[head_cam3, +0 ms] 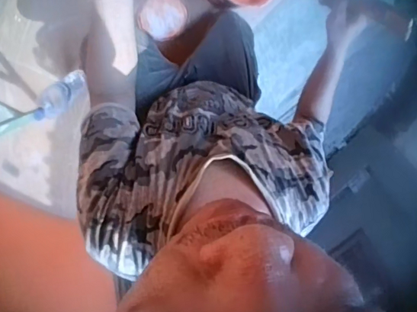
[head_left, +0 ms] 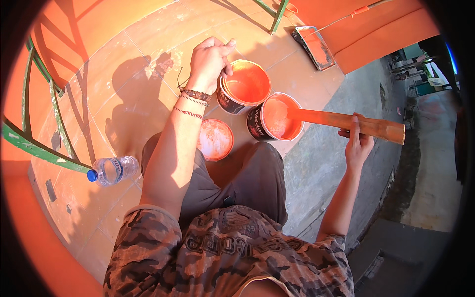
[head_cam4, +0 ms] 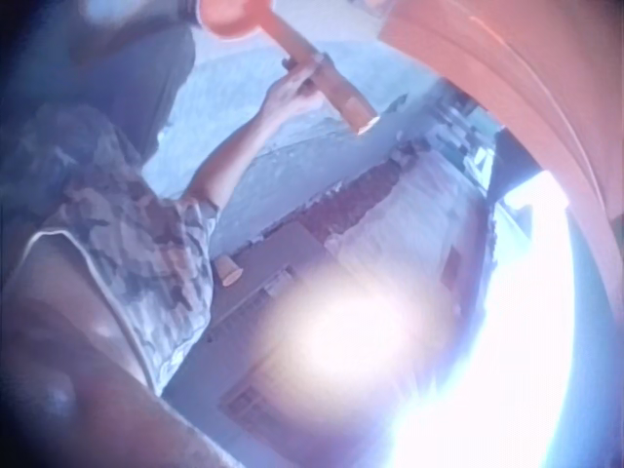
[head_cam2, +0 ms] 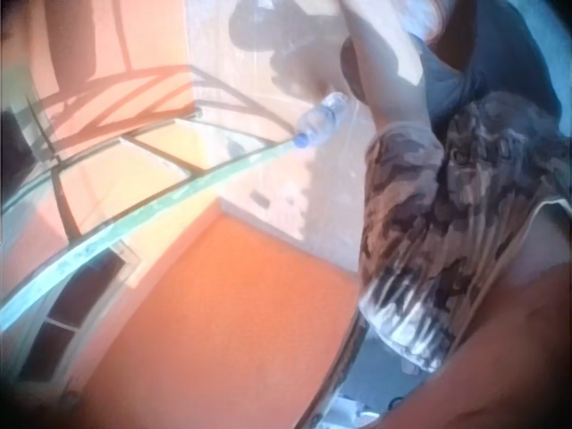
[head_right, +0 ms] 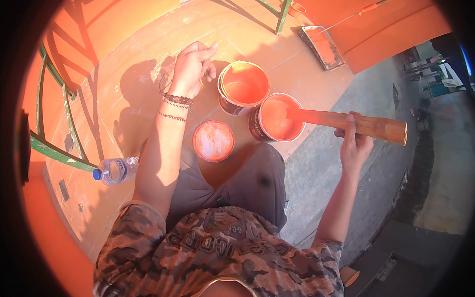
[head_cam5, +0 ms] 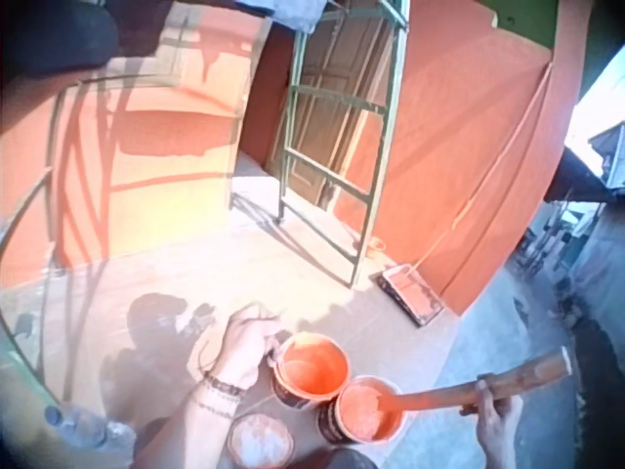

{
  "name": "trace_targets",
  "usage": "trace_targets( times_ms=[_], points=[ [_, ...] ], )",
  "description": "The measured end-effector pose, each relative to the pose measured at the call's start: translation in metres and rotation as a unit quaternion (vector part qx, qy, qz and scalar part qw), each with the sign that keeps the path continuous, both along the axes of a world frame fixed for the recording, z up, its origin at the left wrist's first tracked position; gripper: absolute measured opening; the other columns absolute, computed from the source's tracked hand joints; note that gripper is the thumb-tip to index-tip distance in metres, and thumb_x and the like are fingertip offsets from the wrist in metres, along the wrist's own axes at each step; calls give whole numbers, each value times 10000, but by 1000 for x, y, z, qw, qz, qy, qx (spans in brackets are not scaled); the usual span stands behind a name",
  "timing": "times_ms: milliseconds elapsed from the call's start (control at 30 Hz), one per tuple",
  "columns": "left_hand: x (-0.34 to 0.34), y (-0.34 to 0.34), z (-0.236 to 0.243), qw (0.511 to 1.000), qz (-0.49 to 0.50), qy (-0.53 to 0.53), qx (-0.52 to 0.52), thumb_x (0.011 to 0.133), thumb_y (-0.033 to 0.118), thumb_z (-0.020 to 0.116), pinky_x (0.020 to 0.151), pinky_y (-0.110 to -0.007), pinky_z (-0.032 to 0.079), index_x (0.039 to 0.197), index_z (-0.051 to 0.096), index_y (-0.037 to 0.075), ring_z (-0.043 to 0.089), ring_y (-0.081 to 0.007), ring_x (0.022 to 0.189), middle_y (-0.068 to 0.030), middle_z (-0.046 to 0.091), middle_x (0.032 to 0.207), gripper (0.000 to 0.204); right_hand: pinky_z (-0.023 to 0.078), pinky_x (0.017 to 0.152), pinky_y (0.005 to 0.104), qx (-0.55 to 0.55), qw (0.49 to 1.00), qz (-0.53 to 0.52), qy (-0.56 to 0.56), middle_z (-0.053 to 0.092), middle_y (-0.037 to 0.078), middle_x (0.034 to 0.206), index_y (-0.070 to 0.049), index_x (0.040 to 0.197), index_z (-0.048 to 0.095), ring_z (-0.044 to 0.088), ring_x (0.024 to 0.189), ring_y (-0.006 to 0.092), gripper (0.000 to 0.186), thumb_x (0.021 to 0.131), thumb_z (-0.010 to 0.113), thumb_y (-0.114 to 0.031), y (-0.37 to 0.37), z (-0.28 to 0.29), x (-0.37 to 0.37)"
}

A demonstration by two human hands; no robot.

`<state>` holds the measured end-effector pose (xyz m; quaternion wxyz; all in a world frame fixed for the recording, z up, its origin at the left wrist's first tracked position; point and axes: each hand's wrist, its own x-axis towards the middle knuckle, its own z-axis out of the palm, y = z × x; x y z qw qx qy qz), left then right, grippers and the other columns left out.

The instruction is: The person pours water from a plastic bottle into a bucket of orange paint and stirs it with a wooden stick. They then transfer some paint between buckets and place the lid on one container.

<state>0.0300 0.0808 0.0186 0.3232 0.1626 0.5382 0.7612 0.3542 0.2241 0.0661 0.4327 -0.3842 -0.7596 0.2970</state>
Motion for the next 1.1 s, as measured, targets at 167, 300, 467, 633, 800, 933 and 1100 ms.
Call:
trace_targets(
  times_ms=[167,300,467,633,800,933,1100],
  points=[
    [-16,-1,-2,999,-20,-2,29,904,254,647,435,-276,345,650,456,108,478,-143,427,22,363,473,349,557,584,255,-6,1000,20,-14,669,117,865,93,1099,612,655,671,141,338,956,594,-213,1,0,-11],
    [-21,-3,1,999,-21,-5,37,905,299,645,432,-283,335,611,427,121,469,-146,422,21,351,472,407,558,584,253,6,999,27,-42,668,109,865,90,1090,613,659,687,140,324,955,597,-204,-2,1,-22],
    [-25,-4,0,999,0,-13,51,906,323,641,446,-283,336,603,416,125,469,-147,423,17,356,471,427,558,584,257,24,997,39,-65,663,108,842,86,1082,616,658,681,143,326,958,596,-215,-7,4,-30],
    [-24,-3,-1,999,12,-6,34,911,327,636,451,-282,343,619,428,122,476,-147,424,14,373,470,413,560,588,260,44,995,34,-86,661,109,837,79,1080,621,660,684,144,339,956,604,-236,-9,9,-31],
    [-22,-4,0,999,10,-8,37,905,313,647,451,-274,348,632,443,122,485,-138,432,17,397,485,391,565,596,264,36,995,27,-85,659,110,856,79,1085,621,658,701,146,351,953,610,-246,-11,15,-31],
    [-19,-5,1,999,19,-9,26,896,319,657,450,-275,353,633,451,117,490,-136,437,12,406,492,390,570,601,267,41,996,32,-78,658,110,862,79,1093,621,655,708,148,359,952,611,-251,-11,14,-29],
    [-18,-4,0,1000,15,-1,26,887,323,666,448,-272,354,626,453,115,492,-131,442,10,402,500,396,574,595,270,45,994,29,-91,657,109,860,79,1102,624,657,699,148,375,950,616,-264,-10,18,-28]
  ],
)
